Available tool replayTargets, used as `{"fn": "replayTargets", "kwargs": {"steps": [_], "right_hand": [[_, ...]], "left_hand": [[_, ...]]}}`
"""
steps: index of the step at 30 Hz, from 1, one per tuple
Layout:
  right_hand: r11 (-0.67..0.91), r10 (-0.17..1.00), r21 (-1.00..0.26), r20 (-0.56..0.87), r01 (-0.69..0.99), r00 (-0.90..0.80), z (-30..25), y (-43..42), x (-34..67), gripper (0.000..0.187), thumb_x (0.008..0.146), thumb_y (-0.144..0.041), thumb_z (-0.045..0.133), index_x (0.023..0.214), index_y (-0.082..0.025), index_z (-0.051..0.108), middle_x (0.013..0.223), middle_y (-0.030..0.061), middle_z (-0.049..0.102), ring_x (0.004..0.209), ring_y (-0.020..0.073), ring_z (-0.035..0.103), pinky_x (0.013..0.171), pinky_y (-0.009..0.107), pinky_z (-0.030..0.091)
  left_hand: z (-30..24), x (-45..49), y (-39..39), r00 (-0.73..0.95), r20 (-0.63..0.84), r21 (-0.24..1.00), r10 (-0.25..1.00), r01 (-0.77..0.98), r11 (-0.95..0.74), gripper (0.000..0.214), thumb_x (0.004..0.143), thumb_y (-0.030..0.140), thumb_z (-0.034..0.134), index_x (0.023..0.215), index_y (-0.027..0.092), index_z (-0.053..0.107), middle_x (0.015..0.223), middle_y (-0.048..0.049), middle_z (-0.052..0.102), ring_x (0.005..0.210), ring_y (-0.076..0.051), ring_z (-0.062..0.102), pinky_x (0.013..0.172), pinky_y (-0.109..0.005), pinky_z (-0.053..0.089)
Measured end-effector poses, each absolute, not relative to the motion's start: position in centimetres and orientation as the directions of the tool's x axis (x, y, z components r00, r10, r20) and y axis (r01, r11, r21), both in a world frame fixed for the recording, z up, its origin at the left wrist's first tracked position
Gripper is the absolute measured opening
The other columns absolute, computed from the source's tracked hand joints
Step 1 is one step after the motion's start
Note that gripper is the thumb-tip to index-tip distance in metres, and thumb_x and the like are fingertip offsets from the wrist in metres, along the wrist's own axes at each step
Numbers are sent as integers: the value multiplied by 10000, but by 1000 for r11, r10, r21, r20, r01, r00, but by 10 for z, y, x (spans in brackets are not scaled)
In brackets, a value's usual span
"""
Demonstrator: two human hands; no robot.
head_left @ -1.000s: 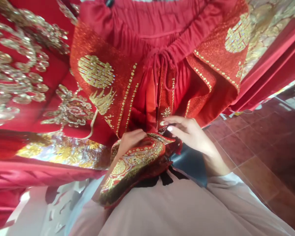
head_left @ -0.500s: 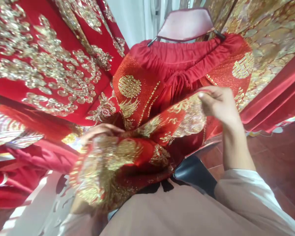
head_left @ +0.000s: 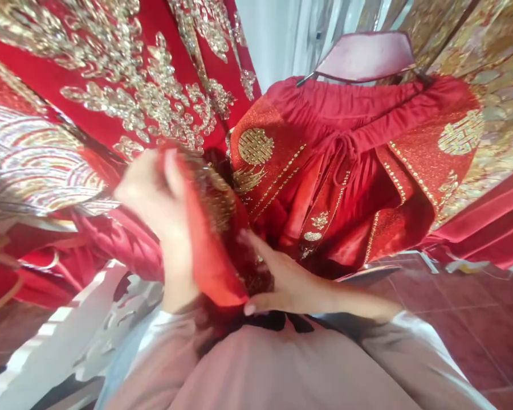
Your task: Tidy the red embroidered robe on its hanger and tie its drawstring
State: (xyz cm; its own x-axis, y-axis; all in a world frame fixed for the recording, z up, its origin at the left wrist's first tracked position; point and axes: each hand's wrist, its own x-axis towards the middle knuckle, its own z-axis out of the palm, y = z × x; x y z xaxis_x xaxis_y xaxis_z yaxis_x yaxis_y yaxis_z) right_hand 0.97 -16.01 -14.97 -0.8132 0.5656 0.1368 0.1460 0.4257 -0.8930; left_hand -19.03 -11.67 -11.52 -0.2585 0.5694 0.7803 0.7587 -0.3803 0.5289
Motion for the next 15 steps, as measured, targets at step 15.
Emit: {"fn": "replayTargets", "kwargs": {"steps": [15], "right_hand": [[628, 703, -742, 670, 234, 238, -76, -55, 47, 312, 723, -101, 307, 795, -189, 597, 899, 101, 668, 841, 177, 631, 760, 324, 500]], "left_hand": [[-233, -156, -146, 164, 149, 848, 975, 485, -211, 294, 735, 397, 640, 869, 136, 632, 759, -18, 651, 661, -162, 578, 614, -246, 449]]}}
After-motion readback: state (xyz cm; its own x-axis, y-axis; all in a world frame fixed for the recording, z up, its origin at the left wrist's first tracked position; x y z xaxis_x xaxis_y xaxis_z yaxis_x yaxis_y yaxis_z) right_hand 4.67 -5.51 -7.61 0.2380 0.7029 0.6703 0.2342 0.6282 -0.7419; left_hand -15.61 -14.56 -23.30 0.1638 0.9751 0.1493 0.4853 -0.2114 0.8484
